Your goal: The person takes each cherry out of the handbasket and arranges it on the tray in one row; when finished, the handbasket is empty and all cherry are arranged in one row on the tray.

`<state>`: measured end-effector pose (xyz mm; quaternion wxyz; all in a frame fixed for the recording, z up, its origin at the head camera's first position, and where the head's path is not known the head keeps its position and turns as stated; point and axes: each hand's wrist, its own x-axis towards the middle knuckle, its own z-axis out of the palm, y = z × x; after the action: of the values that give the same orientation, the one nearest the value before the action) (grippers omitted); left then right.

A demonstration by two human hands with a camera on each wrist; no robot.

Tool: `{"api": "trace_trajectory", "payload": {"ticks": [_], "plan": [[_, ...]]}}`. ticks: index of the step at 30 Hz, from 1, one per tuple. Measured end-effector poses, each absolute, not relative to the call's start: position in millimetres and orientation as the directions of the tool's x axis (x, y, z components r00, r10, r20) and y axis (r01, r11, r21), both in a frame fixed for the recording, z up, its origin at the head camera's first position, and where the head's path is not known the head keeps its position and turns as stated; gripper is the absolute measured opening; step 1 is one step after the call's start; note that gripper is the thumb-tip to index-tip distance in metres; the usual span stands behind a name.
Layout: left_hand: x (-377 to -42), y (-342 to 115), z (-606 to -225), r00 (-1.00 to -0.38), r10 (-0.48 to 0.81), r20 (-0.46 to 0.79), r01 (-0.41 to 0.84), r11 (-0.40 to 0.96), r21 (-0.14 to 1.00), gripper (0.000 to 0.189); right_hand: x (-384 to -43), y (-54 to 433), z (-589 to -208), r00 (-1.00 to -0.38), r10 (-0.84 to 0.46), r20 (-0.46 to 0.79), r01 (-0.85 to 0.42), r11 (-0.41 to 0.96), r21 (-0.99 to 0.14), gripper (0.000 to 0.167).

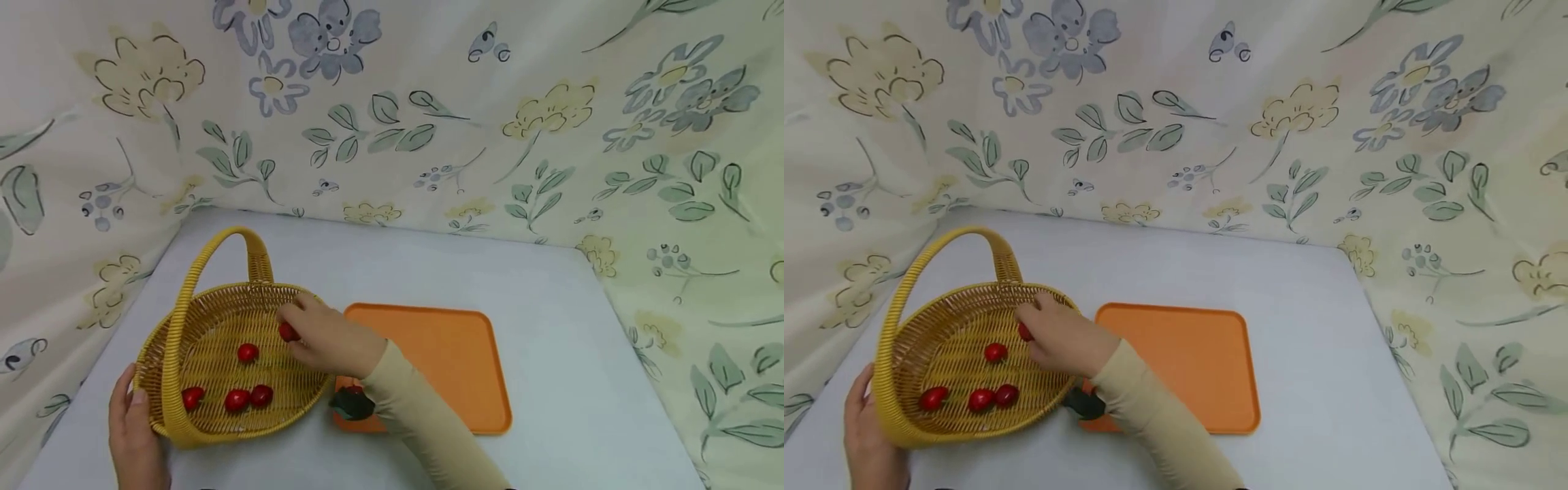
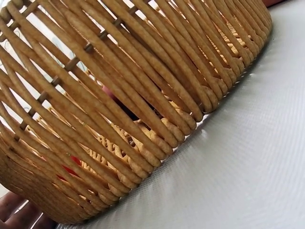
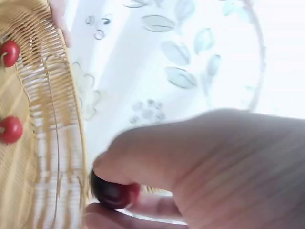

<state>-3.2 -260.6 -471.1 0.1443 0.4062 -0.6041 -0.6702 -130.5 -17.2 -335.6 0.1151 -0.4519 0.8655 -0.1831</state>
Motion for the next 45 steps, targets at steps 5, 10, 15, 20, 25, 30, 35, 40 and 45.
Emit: {"api": "trace_trajectory", "payload": {"ticks": [5,10,15,20,25,30,35,40,45], "plan": [[-3,-263,-472,-0.602,-0.697,-0.39,-0.325,-0.232,0.917,0.041,-117,43,-347,-0.636,-0.764,0.108,-0.704,0.517,-0.488,0.028],[1,-271,-475,-0.564,-0.721,-0.402,-0.335,-0.244,0.91,0.04,-105,78,-368,-0.723,-0.663,0.193,-0.646,0.551,-0.528,0.032],[0,-268,-474,-0.544,-0.723,-0.426,-0.322,-0.289,0.901,0.04,-93,99,-394,-0.786,-0.589,0.19,-0.582,0.599,-0.55,0.029],[-4,-264,-473,-0.533,-0.713,-0.457,-0.353,-0.303,0.885,0.039,-79,109,-417,-0.825,-0.548,0.137,-0.522,0.646,-0.557,0.032],[-7,-265,-473,-0.549,-0.705,-0.448,-0.343,-0.299,0.891,0.039,-68,108,-434,-0.838,-0.535,0.112,-0.504,0.678,-0.536,0.035],[-8,-265,-474,-0.594,-0.696,-0.404,-0.289,-0.284,0.914,0.04,-59,106,-444,-0.838,-0.541,0.074,-0.496,0.697,-0.519,0.04],[-9,-264,-475,-0.625,-0.676,-0.39,-0.26,-0.291,0.921,0.041,-55,106,-450,-0.851,-0.525,0.016,-0.452,0.717,-0.531,0.035],[-10,-262,-475,-0.628,-0.669,-0.397,-0.28,-0.281,0.918,0.041,-54,108,-452,-0.854,-0.52,-0.003,-0.434,0.716,-0.546,0.034],[-8,-263,-474,-0.613,-0.681,-0.4,-0.309,-0.259,0.915,0.041,-54,107,-453,-0.848,-0.53,0.007,-0.447,0.708,-0.547,0.033]]}}
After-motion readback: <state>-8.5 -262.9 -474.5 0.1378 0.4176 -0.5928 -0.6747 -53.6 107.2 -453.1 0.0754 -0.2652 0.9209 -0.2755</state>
